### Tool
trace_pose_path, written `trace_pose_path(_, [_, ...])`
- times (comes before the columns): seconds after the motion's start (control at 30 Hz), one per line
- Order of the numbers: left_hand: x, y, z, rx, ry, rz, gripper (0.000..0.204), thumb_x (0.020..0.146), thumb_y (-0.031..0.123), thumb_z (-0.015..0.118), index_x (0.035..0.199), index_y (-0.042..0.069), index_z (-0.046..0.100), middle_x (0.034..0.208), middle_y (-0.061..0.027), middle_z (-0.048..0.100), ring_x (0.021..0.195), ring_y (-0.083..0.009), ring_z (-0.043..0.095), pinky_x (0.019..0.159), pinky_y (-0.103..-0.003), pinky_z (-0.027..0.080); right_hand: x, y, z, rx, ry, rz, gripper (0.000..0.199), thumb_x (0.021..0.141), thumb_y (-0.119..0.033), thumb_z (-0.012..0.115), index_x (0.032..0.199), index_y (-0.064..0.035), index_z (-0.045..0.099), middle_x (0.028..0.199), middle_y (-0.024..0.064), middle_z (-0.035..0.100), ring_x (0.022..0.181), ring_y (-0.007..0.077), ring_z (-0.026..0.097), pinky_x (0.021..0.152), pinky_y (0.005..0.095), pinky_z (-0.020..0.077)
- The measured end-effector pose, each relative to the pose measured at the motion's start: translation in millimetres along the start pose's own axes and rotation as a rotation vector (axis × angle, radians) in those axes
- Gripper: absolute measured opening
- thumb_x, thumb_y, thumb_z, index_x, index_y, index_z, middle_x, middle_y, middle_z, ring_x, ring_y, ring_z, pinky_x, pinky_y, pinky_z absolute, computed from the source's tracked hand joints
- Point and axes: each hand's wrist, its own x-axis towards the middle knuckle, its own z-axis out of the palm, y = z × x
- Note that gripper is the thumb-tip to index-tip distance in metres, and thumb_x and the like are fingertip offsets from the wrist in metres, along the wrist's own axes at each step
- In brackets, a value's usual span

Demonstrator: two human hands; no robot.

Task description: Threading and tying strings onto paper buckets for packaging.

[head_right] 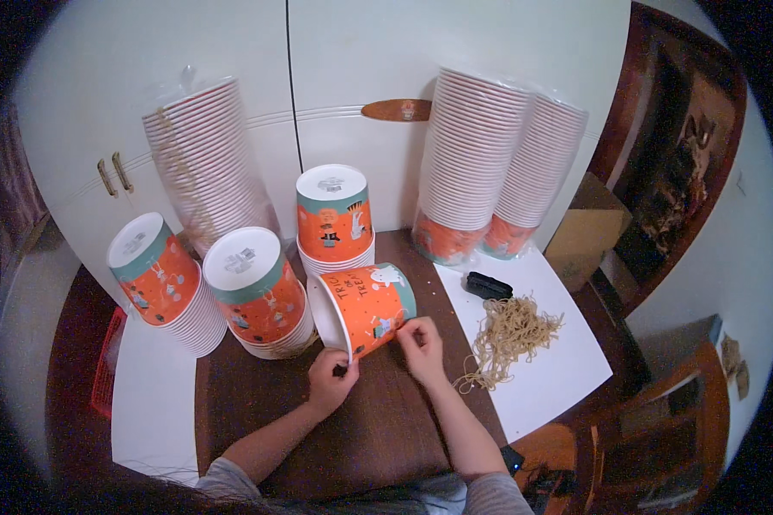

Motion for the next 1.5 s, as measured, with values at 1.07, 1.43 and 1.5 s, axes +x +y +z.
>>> trace_pose_path(1.07, [62,76,11,0.489,-0.369,0.450,0.006,0.069,0.009,0.058,0.072,0.009,0.053,0.064,-0.0031,0.050,0.062,-0.0188,0.053,0.058,-0.031,0.040,21,-42,-91,-0.378,-0.078,0.282,0.014,0.079,-0.012,0.059,0.087,-0.0011,0.061,0.081,0.0057,0.061,0.074,0.0108,0.055,0.066,0.0249,0.0443])
trace_pose_path(1.43, [64,72,0,0.455,-0.429,0.385,0.002,0.068,0.008,0.056,0.067,0.009,0.054,0.059,-0.0049,0.056,0.057,-0.0200,0.057,0.055,-0.033,0.044,-35,-64,-122,-1.011,-0.626,-0.087,0.011,0.069,-0.011,0.061,0.080,-0.0108,0.063,0.080,0.0060,0.058,0.082,0.0246,0.055,0.070,0.0348,0.0452])
trace_pose_path(1.5, [65,72,-3,0.449,-0.449,0.370,0.001,0.068,0.008,0.056,0.068,0.009,0.055,0.059,-0.0055,0.056,0.057,-0.0205,0.058,0.055,-0.033,0.044,-39,-60,-118,-1.058,-0.610,-0.114,0.010,0.069,-0.012,0.062,0.079,-0.0111,0.062,0.080,0.0049,0.057,0.082,0.0243,0.054,0.070,0.0347,0.0447])
